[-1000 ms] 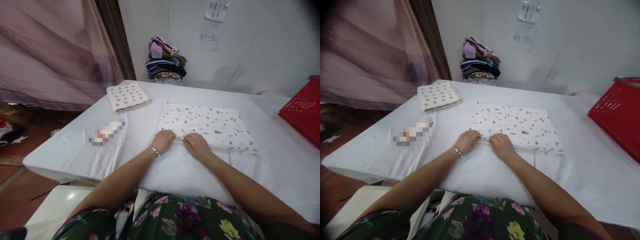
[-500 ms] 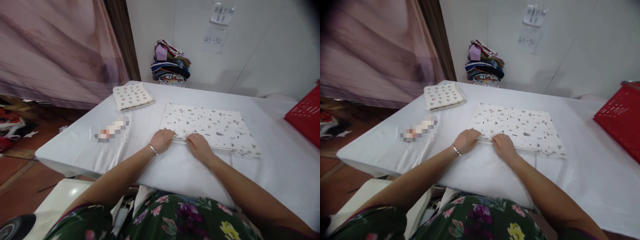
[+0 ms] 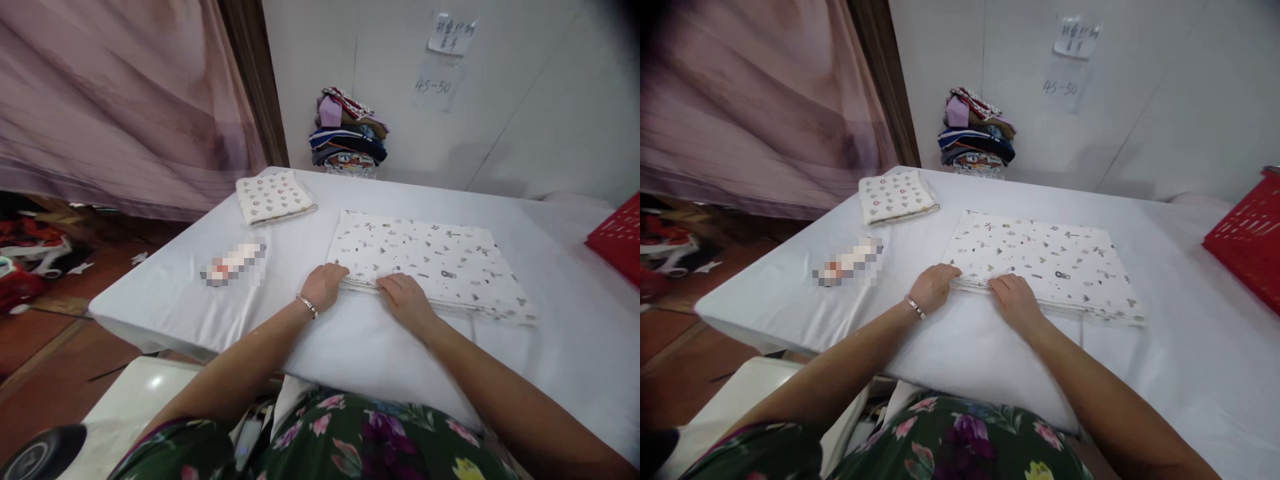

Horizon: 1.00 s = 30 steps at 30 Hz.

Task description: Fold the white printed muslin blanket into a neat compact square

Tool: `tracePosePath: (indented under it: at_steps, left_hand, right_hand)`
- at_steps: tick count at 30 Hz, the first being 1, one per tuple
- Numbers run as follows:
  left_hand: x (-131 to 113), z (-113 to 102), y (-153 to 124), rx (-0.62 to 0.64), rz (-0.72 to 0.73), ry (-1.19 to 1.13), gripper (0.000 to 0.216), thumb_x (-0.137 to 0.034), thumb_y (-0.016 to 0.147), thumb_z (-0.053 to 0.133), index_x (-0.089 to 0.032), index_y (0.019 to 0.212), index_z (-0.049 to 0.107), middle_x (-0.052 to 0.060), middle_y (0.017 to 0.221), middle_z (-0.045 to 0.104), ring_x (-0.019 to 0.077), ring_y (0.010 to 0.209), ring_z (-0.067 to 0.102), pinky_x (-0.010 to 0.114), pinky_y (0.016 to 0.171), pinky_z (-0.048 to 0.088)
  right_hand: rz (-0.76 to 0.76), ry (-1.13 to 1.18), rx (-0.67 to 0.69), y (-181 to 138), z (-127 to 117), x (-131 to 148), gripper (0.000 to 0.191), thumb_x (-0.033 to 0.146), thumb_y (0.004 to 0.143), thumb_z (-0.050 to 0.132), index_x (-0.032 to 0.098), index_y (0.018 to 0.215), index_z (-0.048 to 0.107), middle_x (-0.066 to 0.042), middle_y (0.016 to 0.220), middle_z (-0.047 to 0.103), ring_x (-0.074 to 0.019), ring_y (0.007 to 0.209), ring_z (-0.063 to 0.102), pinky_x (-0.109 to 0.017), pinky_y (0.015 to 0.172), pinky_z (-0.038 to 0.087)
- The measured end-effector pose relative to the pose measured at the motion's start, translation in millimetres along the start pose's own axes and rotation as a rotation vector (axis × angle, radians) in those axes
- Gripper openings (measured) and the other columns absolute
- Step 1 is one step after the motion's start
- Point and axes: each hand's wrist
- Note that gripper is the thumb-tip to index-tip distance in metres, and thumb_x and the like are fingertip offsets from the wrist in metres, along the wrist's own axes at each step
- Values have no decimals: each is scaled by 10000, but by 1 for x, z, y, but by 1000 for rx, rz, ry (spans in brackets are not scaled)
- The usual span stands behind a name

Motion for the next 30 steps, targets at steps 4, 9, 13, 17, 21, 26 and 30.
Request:
tracePosePath:
  at_steps: [4, 9, 13, 17, 21, 26, 30]
  left_hand:
    - [2, 1, -1, -89, 62, -64, 387, 31, 699, 374, -169, 979, 549, 87, 1100, 591, 198, 1013, 539, 340, 804, 463]
    - [0, 3, -2, -101, 176, -101, 277, -15, 755, 397, -181, 878, 580, 92, 1216, 524, 198, 1076, 508, 379, 887, 438]
    - [-3, 4, -2, -48, 175, -77, 178, -182, 830, 491, -196, 976, 592, 92, 1243, 517, 226, 1117, 489, 408, 928, 415]
    - [-4, 5, -1, -32, 138, -44, 180, -211, 866, 463, -203, 971, 609, 82, 1210, 544, 221, 1109, 498, 398, 928, 418]
    - [-3, 6, 0, -33, 132, -70, 196, -231, 889, 430, -203, 942, 617, 70, 1157, 579, 208, 1075, 517, 383, 910, 428]
    - [-3, 6, 2, -71, 107, -159, 181, -221, 893, 416, -189, 907, 594, 58, 1075, 615, 175, 1016, 546, 347, 888, 435]
    - [-4, 7, 3, -84, 96, -177, 148, -195, 883, 418, -176, 897, 564, 57, 1011, 633, 174, 968, 564, 342, 857, 433]
  right_hand:
    - [-13, -23, 3, 1, -1, 1, 204, 145, 918, 392, 153, 977, 588, -83, 889, 620, -203, 826, 517, -327, 707, 374]
    - [-35, -35, 25, 0, -2, 0, 206, 83, 879, 404, 149, 934, 592, -79, 890, 613, -199, 821, 500, -320, 711, 364]
    - [-32, -40, 36, 0, -1, 0, 218, 64, 863, 403, 141, 947, 588, -82, 900, 611, -202, 828, 495, -322, 721, 363]
    - [-17, -32, 46, 0, -2, 2, 214, 68, 860, 402, 141, 956, 579, -85, 905, 611, -205, 838, 497, -322, 726, 363]
    - [-11, -20, 46, 1, -4, 3, 217, 88, 882, 378, 143, 966, 571, -86, 906, 612, -205, 835, 502, -322, 721, 358]
    - [5, 6, 75, 1, -5, 4, 181, 262, 916, 434, 157, 998, 556, -81, 921, 612, -210, 840, 505, -325, 715, 353]
    - [26, -19, 85, 2, -5, 6, 209, 303, 903, 473, 160, 1037, 545, -84, 940, 615, -223, 863, 510, -333, 722, 355]
Point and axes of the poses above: each hand's wrist, its own y-axis towards the middle knuckle, its own z-axis out of the palm, x = y × z
